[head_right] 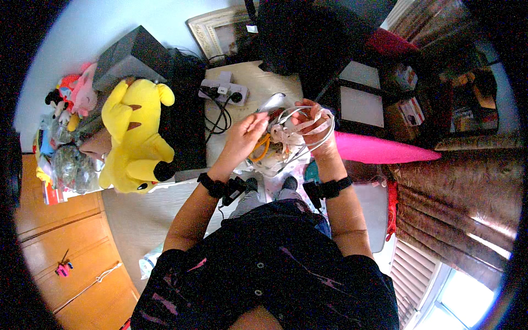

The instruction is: The person wraps the power cord around a light green appliance, places it into a clear plastic bag, and then retrieves a white cable from a bag. They proceed to thread the white cable through the bottom of the appliance and secure it.

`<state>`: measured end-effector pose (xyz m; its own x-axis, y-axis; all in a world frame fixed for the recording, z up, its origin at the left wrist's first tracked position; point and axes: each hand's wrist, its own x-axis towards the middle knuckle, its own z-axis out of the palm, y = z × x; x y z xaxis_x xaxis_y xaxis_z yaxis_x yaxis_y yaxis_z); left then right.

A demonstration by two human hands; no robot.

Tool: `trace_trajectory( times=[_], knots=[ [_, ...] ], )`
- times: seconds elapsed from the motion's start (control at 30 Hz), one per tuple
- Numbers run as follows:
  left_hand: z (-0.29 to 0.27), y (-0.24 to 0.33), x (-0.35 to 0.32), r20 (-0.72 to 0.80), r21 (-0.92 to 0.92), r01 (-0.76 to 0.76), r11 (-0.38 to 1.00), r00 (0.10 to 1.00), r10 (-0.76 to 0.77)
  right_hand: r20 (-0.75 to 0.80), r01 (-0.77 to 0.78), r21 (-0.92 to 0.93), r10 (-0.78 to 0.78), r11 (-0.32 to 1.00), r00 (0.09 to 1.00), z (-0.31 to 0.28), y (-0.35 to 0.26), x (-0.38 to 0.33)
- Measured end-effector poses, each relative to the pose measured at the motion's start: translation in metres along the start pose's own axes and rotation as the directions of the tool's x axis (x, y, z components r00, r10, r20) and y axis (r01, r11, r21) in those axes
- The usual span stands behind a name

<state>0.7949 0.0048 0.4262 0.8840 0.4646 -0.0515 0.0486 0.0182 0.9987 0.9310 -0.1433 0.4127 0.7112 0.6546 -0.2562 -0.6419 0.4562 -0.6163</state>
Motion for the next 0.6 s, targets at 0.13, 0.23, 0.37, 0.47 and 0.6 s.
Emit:
trace_trajectory(
  times=[0.13, 0.23, 0.37, 0.47, 0.6],
  knots=[
    [0.003, -0.001, 0.004, 0.208, 0.18, 0.095, 0.979, 0.969, -0.132, 0.01, -0.034, 0.108, 0.033, 0.994, 0.999, 0.013, 0.005, 0.001],
    [-0.006, -0.016, 0.004, 0.141, 0.026, 0.14, 0.99, 0.98, -0.142, -0.057, 0.036, -0.089, -0.041, 0.995, 0.998, 0.019, 0.001, 0.004],
    [-0.011, -0.013, 0.002, 0.125, -0.063, 0.161, 0.985, 0.98, -0.153, -0.043, 0.1, 0.001, -0.1, 0.995, 0.994, 0.011, -0.006, 0.006],
    [0.0, -0.006, -0.001, 0.174, 0.122, -0.013, 0.992, 0.985, -0.009, 0.019, 0.063, 0.14, -0.066, 0.988, 0.998, 0.013, -0.004, 0.007],
    [0.007, -0.011, 0.001, 0.255, 0.091, 0.03, 0.995, 0.966, -0.053, 0.097, 0.007, 0.242, -0.032, 0.97, 0.995, 0.023, 0.003, 0.003]
  ],
)
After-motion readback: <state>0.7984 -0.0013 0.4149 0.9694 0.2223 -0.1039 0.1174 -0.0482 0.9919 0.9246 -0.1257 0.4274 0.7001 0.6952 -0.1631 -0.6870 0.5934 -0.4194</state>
